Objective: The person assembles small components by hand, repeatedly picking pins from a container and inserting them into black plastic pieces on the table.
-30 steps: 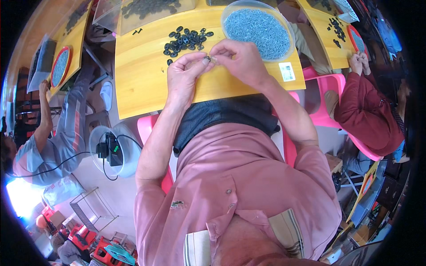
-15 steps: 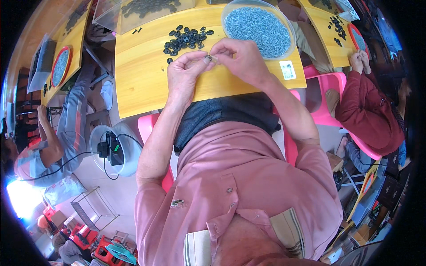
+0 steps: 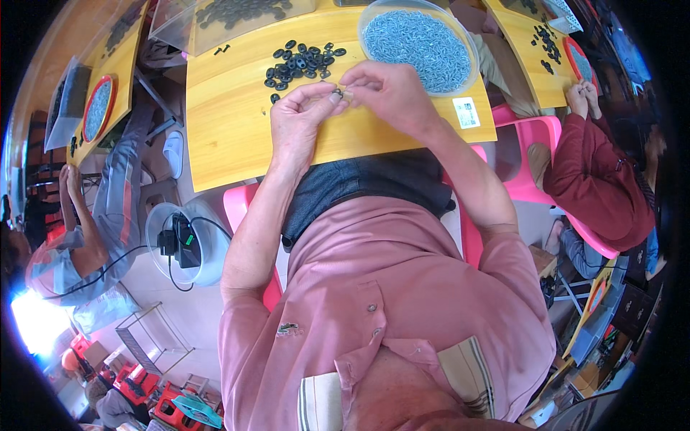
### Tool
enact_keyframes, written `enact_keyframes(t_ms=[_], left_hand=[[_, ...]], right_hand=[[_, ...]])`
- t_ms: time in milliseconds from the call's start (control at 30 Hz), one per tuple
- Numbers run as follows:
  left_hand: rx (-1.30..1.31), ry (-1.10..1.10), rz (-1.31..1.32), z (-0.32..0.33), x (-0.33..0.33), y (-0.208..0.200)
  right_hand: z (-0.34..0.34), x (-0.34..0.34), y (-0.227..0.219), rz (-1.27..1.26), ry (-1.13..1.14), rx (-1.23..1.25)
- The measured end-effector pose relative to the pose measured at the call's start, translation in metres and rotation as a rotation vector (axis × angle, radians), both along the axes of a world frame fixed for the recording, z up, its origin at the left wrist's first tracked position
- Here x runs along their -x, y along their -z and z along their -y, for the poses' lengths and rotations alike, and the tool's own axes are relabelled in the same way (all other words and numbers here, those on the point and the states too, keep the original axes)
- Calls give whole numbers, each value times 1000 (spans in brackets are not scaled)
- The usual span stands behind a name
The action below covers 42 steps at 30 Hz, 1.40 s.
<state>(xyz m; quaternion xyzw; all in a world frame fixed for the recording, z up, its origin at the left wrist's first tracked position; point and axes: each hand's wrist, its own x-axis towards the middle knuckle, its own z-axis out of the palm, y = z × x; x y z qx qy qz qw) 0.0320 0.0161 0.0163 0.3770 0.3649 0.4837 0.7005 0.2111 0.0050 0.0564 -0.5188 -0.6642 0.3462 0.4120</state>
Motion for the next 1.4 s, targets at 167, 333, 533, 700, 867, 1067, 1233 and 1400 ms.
enact_keyframes(t_ms=[167,333,533,700,867,1067,1233,1400], left_hand=[[-21,-21,-33,1,1,1],[-26,-65,-58,3,-2,-2],[-97,-85,-126,6,-1,-2],[-101,-91,-144,6,-1,-2],[-136,-196,-56,-8,8,-7],[-49,-347,44,-27,29,6],[-33,-329,118,-27,29,11],[5,-289,126,-24,26,9]], right_hand=[[-1,-2,1,-26,-18,67],[0,0,0,30,-8,88],[2,4,-1,139,-19,0],[3,5,1,149,-9,15],[2,8,-4,-42,6,82],[-8,15,37,372,-73,-237],[-4,36,45,556,-164,-358],[-2,34,45,603,-165,-360]])
